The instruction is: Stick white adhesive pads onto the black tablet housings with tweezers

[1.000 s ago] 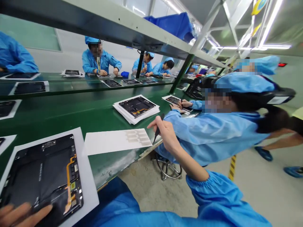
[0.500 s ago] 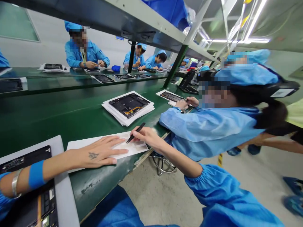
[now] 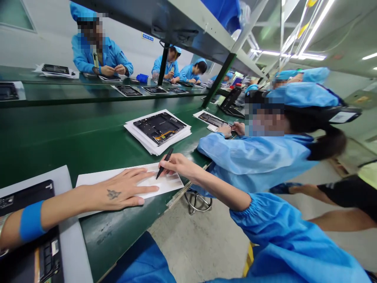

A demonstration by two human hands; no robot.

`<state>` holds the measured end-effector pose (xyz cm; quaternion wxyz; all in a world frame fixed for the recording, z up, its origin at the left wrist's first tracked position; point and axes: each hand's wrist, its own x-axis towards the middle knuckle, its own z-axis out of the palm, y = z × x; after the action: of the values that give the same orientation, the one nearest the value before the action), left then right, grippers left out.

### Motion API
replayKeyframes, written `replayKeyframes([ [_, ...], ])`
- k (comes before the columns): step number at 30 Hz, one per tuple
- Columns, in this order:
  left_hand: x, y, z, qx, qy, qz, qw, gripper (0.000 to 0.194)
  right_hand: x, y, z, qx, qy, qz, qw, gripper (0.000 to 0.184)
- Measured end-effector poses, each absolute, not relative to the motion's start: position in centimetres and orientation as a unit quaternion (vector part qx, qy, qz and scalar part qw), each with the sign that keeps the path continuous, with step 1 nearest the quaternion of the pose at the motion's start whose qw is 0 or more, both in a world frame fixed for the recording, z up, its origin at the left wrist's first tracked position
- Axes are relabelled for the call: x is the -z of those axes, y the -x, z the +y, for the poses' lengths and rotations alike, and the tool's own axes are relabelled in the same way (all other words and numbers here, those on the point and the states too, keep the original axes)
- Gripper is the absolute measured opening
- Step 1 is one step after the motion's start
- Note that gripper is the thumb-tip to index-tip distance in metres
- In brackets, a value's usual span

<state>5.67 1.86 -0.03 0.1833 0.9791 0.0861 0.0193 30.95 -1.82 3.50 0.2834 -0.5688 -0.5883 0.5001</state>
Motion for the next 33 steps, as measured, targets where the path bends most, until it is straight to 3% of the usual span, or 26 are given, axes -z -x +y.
replayKeyframes([
  [12, -0.5, -5.5, 1.9, -0.029, -0.981, 0.074, 0.175, 0.048, -3.7, -30.5, -1.7, -0.484, 0.57, -0.606, 0.27, 0.056],
  [16, -0.6, -5.5, 1.7, -0.035, -0.981, 0.077, 0.176, 0.046, -3.3, -30.0, -2.8, -0.461, 0.584, -0.577, 0.337, 0.054],
  [21, -1.0, -5.0, 1.3, -0.025, -0.984, 0.08, 0.157, 0.051, -5.5, -28.5, -3.6, -0.406, 0.536, -0.55, 0.496, 0.048],
  [25, -3.0, 1.5, 2.1, -0.098, -0.974, 0.172, 0.105, 0.054, -7.7, -27.0, -3.8, -0.399, 0.498, -0.545, 0.543, 0.043],
  [28, -4.5, 9.9, 1.5, -0.105, -0.936, 0.336, 0.027, 0.04, -7.9, -25.5, -3.2, -0.396, 0.492, -0.558, 0.537, 0.037],
  [33, -3.7, 17.8, -2.7, -0.044, -0.888, 0.457, -0.012, 0.028, -7.0, -18.6, -1.6, -0.452, 0.436, -0.627, 0.461, 0.043],
])
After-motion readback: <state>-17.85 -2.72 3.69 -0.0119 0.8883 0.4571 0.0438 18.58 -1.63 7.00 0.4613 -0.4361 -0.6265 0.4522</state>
